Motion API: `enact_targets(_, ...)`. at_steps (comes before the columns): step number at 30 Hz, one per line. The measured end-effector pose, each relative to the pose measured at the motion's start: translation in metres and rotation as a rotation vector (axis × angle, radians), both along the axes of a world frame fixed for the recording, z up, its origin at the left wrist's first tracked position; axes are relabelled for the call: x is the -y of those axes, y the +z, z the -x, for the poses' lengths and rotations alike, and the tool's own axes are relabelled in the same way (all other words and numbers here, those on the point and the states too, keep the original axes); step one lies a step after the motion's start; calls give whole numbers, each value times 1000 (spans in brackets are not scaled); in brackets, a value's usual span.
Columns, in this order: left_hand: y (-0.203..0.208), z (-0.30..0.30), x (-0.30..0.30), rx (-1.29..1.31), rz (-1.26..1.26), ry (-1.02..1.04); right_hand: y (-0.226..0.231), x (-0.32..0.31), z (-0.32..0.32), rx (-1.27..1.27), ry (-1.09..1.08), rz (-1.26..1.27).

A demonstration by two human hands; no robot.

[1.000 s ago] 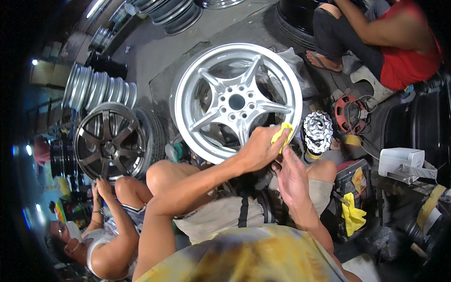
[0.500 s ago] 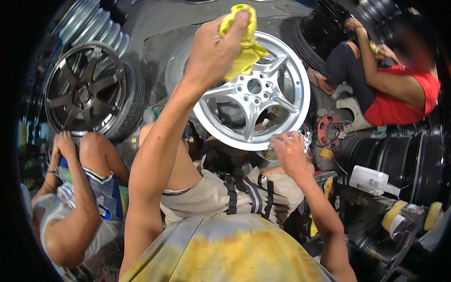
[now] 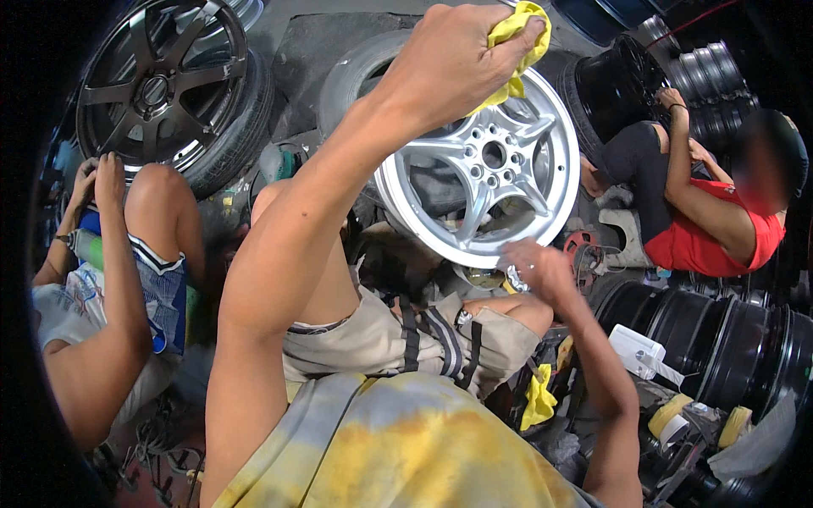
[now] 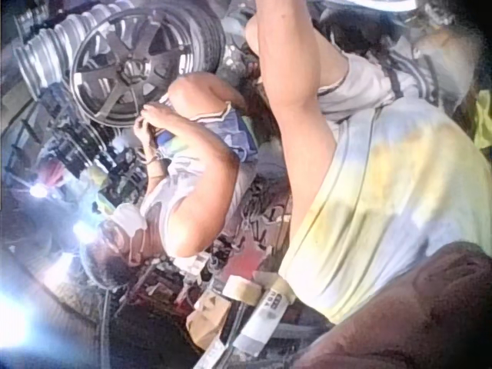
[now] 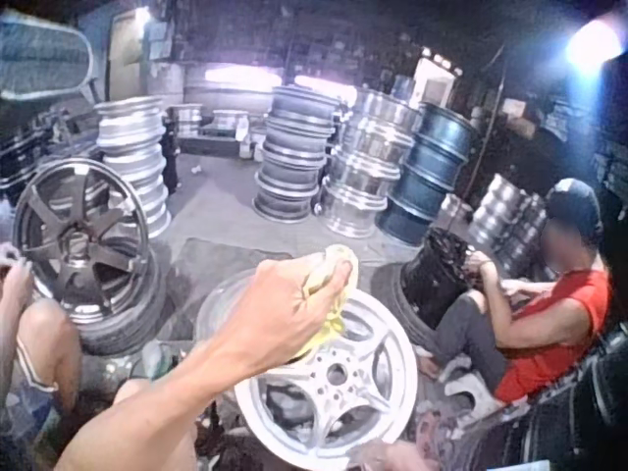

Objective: The person sits on the floor and wipes a silver five-spoke car wheel with a yellow cloth. They methodically clean the spokes and rim of the wheel, which is resting on a tire. Another person is visible in the background working on a different wheel.

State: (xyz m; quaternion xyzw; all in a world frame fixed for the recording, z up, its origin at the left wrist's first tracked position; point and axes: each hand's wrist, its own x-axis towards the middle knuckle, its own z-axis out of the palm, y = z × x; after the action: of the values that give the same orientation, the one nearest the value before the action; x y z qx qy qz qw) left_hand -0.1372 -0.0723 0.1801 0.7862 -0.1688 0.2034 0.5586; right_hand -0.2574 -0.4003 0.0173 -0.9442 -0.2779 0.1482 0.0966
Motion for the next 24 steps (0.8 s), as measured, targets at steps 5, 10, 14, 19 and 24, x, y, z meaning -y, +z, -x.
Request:
enact_targets(5, -2, 1, 1, -48, -4, -34, -10, 29, -17, 152, 143, 253)
enact_targets(10, -14, -10, 4, 64, -96, 15, -16, 34, -40, 220, 23, 184)
enact_targets(14, -36, -16, 13, 40, -214, 80, -29, 26, -43, 120, 68, 182)
enact_targets(19, -37, -21, 11, 11, -276, 98, -17, 23, -63, 88, 24, 143)
enact_targets(24, -24, -16, 5, 9, -198, -11, -10, 1, -46, -112, 4, 208)
